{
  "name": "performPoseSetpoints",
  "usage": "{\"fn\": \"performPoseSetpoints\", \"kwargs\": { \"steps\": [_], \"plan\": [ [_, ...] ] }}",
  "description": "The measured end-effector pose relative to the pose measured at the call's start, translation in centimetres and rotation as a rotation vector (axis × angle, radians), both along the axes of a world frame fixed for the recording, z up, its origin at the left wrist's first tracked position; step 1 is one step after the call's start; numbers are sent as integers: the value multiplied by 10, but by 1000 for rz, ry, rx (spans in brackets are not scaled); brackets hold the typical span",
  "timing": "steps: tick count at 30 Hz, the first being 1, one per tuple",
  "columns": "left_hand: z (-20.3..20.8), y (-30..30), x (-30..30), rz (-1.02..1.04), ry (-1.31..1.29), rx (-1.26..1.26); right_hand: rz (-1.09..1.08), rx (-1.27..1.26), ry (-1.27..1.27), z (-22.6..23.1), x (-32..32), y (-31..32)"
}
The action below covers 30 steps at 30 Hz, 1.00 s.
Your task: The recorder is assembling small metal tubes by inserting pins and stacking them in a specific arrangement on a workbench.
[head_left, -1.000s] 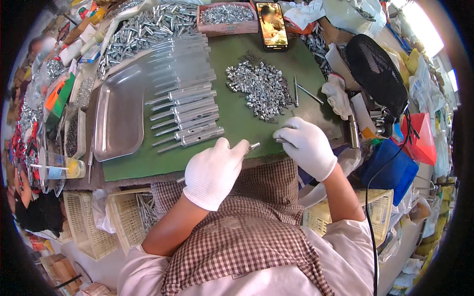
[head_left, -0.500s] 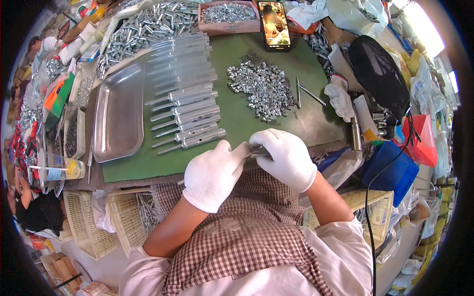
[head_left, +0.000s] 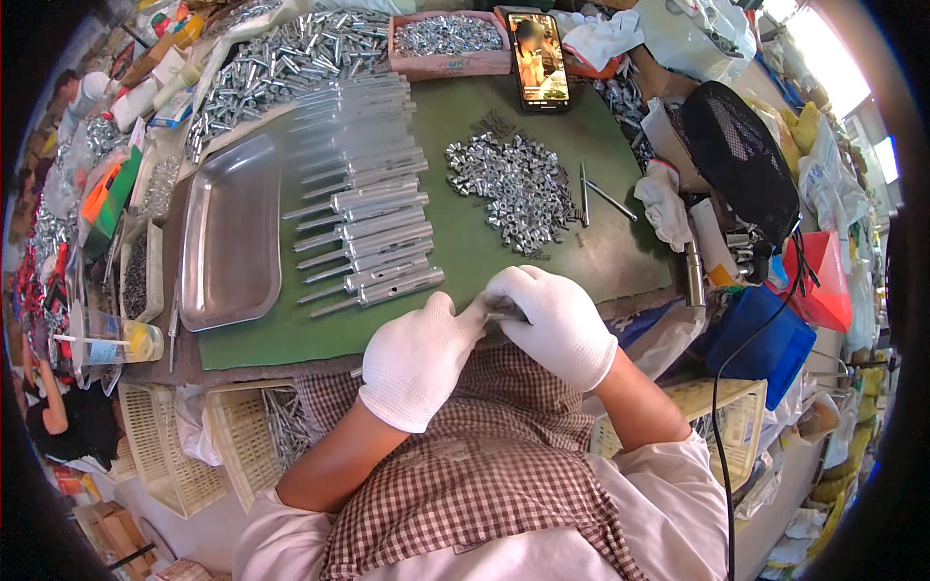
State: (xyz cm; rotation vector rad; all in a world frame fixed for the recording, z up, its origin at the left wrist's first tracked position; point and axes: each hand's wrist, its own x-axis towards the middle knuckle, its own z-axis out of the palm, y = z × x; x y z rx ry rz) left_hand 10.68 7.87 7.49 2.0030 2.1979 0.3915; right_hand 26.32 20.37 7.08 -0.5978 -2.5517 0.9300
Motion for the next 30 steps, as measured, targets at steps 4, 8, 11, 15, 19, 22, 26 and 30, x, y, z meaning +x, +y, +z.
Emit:
{"fn": "performPoseSetpoints", "kwargs": {
  "steps": [4,8,11,15,19,22,26,30],
  "plan": [
    [1,2,0,-28,88,27,-47,65,26,-6,4,1],
    [-4,4,-3,-33,92,111,-116,-256,115,12,2,5],
    [6,8,0,-33,106,15,-233,-1118,690,-6,-10,6],
    [6,8,-1,-40,120,5,-106,-1447,1155,-19,-39,4],
    [6,9,1,-20,112,-6,-52,-1395,1203,-25,-43,-1],
    [8,9,0,-33,131,-6,-61,-1242,1102,-27,-42,-5],
    [10,10,-2,-77,100,56,-154,-961,885,-30,-41,-13],
    [12,20,8,-133,224,-19,-168,-966,973,-33,-33,-16]
  ]
}}
